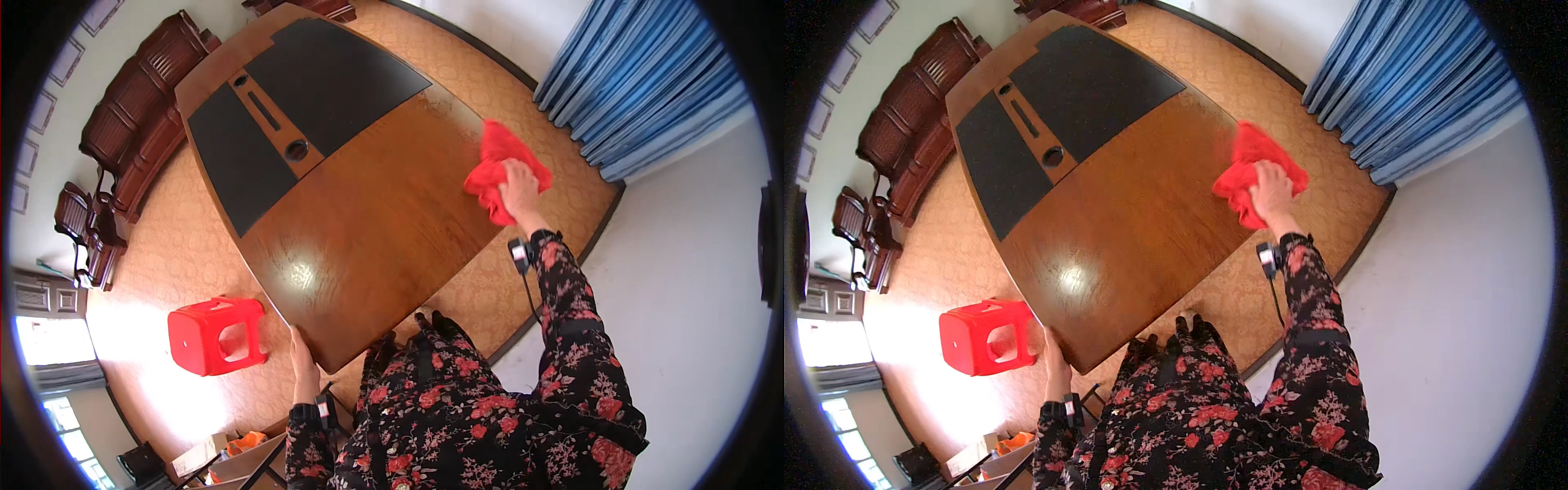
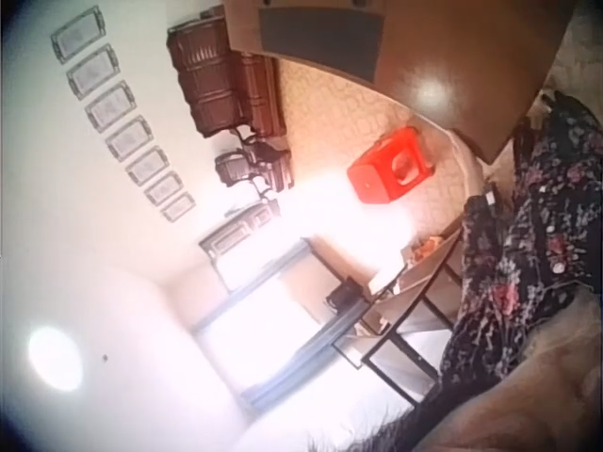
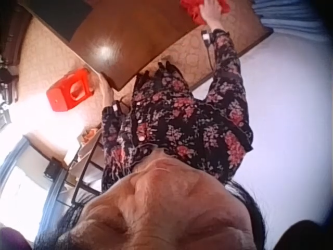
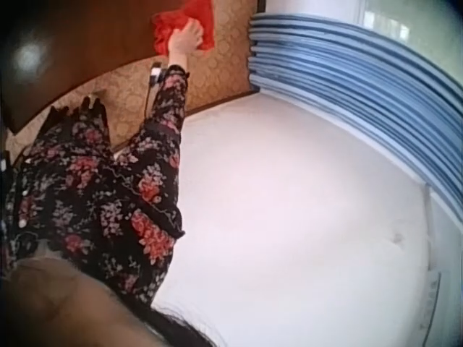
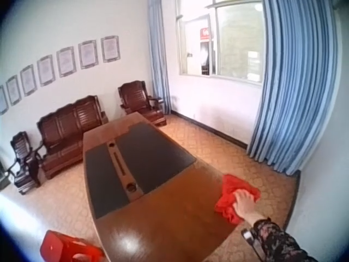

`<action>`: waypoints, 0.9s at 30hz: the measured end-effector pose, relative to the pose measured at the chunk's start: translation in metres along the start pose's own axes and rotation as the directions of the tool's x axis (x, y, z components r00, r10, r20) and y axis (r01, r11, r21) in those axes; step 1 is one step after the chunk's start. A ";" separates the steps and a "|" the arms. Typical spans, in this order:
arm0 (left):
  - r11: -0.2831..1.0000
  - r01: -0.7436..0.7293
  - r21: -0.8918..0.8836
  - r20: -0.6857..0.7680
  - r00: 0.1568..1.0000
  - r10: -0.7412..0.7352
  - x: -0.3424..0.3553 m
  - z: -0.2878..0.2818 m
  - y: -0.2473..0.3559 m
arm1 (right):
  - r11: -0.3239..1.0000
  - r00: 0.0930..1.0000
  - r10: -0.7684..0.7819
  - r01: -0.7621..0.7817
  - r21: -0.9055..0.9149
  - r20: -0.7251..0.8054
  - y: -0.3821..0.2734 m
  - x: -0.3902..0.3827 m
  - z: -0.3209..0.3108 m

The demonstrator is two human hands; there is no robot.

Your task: Cleaning a large wooden table using a red cloth.

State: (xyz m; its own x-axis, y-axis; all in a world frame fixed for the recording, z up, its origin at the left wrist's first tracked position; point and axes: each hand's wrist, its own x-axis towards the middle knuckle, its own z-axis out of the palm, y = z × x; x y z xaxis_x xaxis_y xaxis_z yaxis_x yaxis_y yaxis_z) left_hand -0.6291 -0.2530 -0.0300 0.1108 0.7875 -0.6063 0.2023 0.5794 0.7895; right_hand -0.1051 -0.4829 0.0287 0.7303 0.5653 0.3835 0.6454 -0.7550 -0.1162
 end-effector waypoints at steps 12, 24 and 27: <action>0.947 -0.168 0.274 -0.231 0.944 0.234 0.014 0.015 0.011 | 0.475 0.579 -0.815 0.698 0.535 -0.033 -0.085 -0.071 -0.024; 0.848 -0.138 0.512 -0.305 0.893 0.330 -0.005 0.032 0.025 | 0.884 0.881 0.467 -0.462 -0.071 0.081 -0.021 0.119 0.068; 0.830 -0.076 0.553 -0.348 0.884 0.313 -0.007 0.030 0.027 | 0.956 0.954 0.267 -0.280 -0.085 -0.133 -0.094 0.125 0.072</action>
State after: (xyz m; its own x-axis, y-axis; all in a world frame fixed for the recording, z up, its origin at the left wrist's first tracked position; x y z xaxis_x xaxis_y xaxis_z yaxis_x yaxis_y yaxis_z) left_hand -0.5957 -0.2497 -0.0073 -0.1779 0.9503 -0.2556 0.6978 0.3049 0.6481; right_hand -0.0582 -0.3174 0.0216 0.8398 0.2937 0.4566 0.3940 -0.9083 -0.1404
